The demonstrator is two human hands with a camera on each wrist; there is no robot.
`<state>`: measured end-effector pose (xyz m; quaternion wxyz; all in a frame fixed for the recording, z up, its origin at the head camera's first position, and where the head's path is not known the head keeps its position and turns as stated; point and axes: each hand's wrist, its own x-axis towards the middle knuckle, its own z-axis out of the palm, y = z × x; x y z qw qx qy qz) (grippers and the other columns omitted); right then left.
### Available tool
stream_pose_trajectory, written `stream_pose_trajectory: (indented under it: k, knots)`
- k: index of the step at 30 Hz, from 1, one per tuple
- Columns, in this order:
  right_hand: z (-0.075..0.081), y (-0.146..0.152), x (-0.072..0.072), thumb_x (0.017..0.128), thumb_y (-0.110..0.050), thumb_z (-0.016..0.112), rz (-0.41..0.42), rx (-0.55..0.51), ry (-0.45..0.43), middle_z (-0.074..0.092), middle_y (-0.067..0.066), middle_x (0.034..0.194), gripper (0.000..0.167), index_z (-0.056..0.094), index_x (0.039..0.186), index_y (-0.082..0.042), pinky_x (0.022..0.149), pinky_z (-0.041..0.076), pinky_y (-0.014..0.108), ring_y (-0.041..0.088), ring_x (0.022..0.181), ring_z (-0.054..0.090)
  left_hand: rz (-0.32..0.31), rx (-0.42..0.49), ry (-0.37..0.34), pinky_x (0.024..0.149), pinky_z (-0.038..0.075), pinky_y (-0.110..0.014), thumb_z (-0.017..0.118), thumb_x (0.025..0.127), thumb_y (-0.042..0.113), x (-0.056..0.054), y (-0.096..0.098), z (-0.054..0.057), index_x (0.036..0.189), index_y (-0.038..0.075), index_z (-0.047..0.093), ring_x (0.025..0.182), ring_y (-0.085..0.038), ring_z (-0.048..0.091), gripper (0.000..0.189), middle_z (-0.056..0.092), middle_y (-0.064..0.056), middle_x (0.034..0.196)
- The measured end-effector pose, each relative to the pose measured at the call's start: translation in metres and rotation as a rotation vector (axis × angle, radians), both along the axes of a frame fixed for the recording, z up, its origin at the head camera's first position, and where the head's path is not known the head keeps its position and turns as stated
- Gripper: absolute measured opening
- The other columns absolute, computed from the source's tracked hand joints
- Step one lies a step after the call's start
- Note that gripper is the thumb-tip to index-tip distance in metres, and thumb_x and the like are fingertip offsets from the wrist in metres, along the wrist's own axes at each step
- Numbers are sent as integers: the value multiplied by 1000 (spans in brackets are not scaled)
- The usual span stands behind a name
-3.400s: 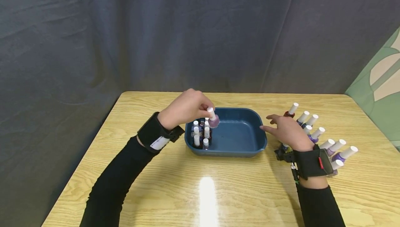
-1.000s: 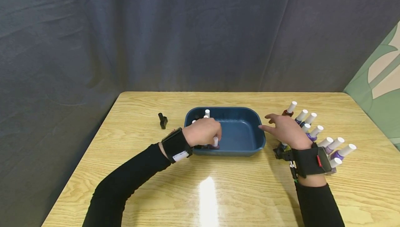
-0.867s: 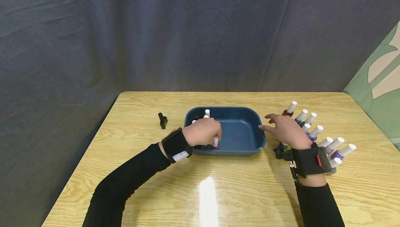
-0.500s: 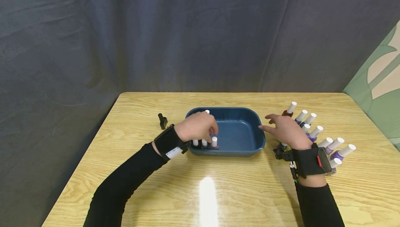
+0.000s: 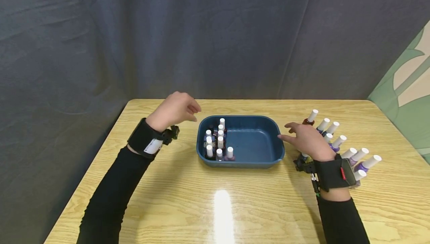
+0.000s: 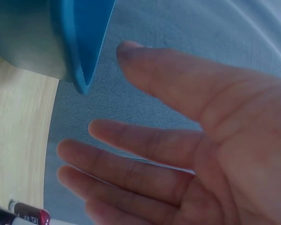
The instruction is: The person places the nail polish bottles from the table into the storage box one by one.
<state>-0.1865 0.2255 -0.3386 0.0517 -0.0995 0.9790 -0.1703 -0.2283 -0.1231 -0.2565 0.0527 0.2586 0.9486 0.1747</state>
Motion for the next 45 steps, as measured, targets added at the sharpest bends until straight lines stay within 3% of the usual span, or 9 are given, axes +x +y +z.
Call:
stream_pose_trajectory:
  k: [5, 14, 19, 23, 29, 34, 41, 43, 45]
  knots:
    - [0, 0, 0, 89, -33, 58, -4, 2, 0, 57, 32, 113, 55, 50, 123, 10, 67, 50, 43, 33, 80, 64, 71, -59, 20, 80, 51, -37, 74, 74, 5, -8, -23, -5, 104, 1, 69, 90, -26, 64, 30, 69, -14, 101]
    - [-1, 1, -1, 88, -33, 59, 4, -9, 7, 57, 32, 113, 56, 50, 123, 10, 66, 50, 42, 30, 75, 64, 142, -165, 7, 82, 50, -40, 73, 72, 1, -26, -52, -44, 104, -2, 68, 95, -32, 63, 32, 67, -18, 104]
    - [-2, 0, -1, 89, -33, 59, 1, -9, 11, 58, 32, 113, 55, 50, 123, 9, 66, 50, 42, 29, 75, 64, 146, -175, -1, 83, 50, -41, 71, 70, -3, -36, -62, -66, 104, -3, 68, 96, -33, 63, 34, 67, -19, 104]
    - [-2, 0, 0, 88, -32, 59, 5, -8, 13, 58, 32, 112, 55, 51, 123, 9, 66, 50, 42, 29, 74, 64, 121, -156, 4, 85, 49, -43, 69, 67, -7, -41, -69, -76, 103, -1, 68, 99, -35, 62, 36, 67, -18, 105]
    - [-1, 1, -1, 89, -32, 59, 4, -5, 14, 58, 32, 112, 54, 51, 123, 9, 68, 51, 43, 32, 78, 64, 116, -108, -21, 85, 48, -44, 70, 71, -5, -44, -73, -83, 100, -1, 70, 97, -35, 62, 29, 68, -17, 104]
    - [-1, 1, -1, 88, -31, 59, 6, -7, 11, 58, 32, 112, 54, 51, 122, 9, 68, 50, 43, 32, 79, 64, 109, -115, -2, 82, 48, -42, 71, 74, -1, -44, -73, -86, 97, 1, 71, 93, -33, 63, 23, 69, -16, 101]
    - [-1, 0, -1, 88, -32, 60, 8, -7, 12, 58, 32, 112, 54, 51, 122, 9, 66, 51, 42, 30, 76, 64, 124, -83, -26, 80, 49, -41, 70, 76, 2, -45, -77, -86, 93, 1, 72, 89, -31, 64, 17, 70, -15, 95]
    - [-1, 0, -1, 88, -33, 59, 10, -6, 11, 58, 32, 111, 55, 51, 122, 10, 65, 50, 42, 30, 75, 64, 117, -55, -2, 75, 49, -37, 72, 76, 6, -47, -83, -88, 91, 4, 73, 84, -28, 64, 15, 71, -12, 92]
    - [-1, 0, -1, 88, -33, 59, 11, -6, 8, 58, 32, 112, 55, 51, 122, 10, 65, 50, 41, 30, 75, 64, 132, -45, 16, 74, 50, -36, 72, 77, 8, -46, -84, -85, 91, 5, 73, 81, -27, 64, 14, 71, -12, 91]
